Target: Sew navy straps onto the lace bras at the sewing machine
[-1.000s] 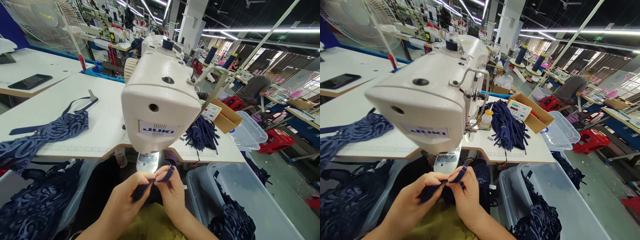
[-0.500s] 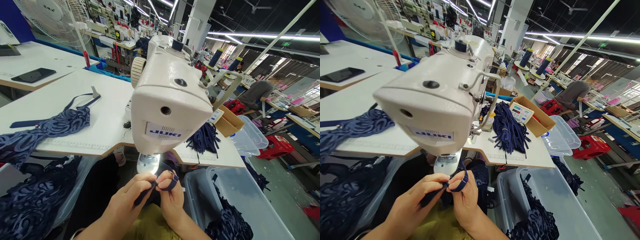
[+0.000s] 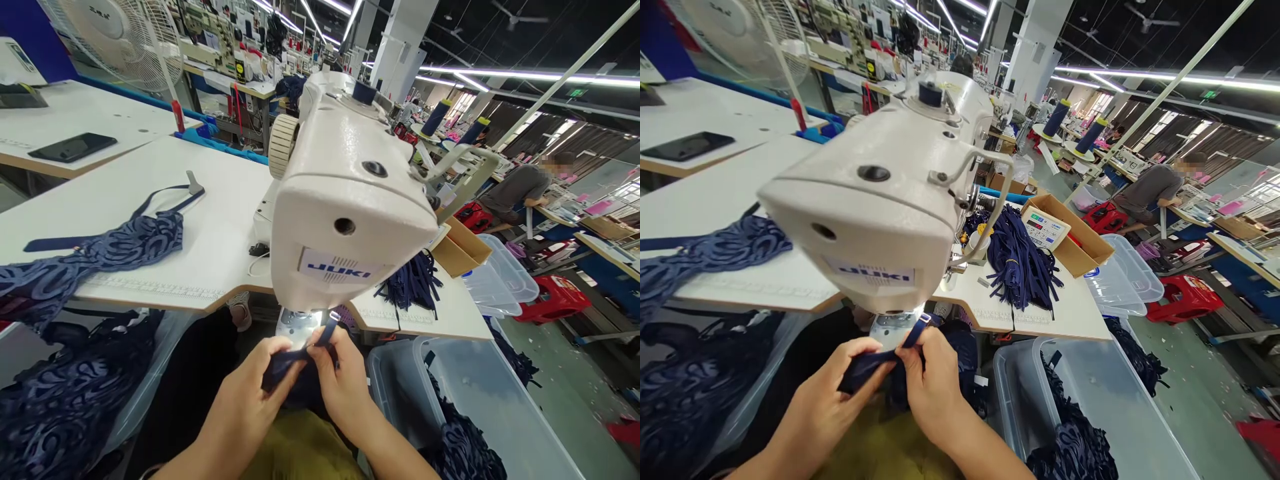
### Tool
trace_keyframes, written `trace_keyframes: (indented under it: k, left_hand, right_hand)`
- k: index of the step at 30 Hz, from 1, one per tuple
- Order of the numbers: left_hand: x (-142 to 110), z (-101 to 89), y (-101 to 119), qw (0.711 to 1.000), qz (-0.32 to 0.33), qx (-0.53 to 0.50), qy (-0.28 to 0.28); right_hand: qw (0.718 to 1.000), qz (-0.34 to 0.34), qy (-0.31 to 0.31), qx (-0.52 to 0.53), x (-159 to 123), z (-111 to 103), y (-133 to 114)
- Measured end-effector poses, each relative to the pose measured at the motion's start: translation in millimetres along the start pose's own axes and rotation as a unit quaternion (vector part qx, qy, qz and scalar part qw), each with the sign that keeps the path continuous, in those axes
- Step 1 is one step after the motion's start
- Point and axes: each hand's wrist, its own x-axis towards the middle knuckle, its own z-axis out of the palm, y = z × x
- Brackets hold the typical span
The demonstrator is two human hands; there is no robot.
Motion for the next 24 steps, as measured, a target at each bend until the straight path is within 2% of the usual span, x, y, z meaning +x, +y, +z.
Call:
trace_keyframes:
  k: [2,3,4,5,7,9,11,15,19,24]
  left_hand:
    - [2,-1.3,-6,0.989,0.079,0.078,0.1]
    - [3,-2.9,-8,0.972,0.133,0.118,0.151]
    - [4,-5.1,-10,0.952,0.187,0.153,0.186]
    - [5,-7.6,-12,0.934,0.238,0.183,0.195]
    - [8,-12.1,-14,0.907,0.329,0.223,0.139]
    - [10,-14.9,-16,0.897,0.374,0.232,0.045]
    - [13,-15.4,-19,0.901,0.371,0.225,-0.006]
    - [17,-13.8,-25,0.907,0.363,0.215,-0.019]
    - [19,-13.3,-27,0.901,0.366,0.231,-0.021]
    - [16,-8.6,-21,0.919,0.325,0.225,0.002]
  right_hand:
    - [0.999,0.005,0.012,-0.031,5,3,3]
    - [0.999,0.006,0.017,-0.04,6,5,5]
    - [0.999,0.007,0.02,-0.045,7,7,6]
    - [0.999,0.009,0.021,-0.046,8,8,7]
    - [0.999,0.016,0.019,-0.041,9,9,8]
    - [0.999,0.032,0.012,-0.029,11,8,7]
    - [0.998,0.06,0.009,-0.009,14,7,7]
    - [0.989,0.124,0.004,0.08,23,5,9]
    - [0.973,0.149,-0.026,0.175,30,7,14]
    - [0.985,0.124,-0.002,0.12,36,5,22]
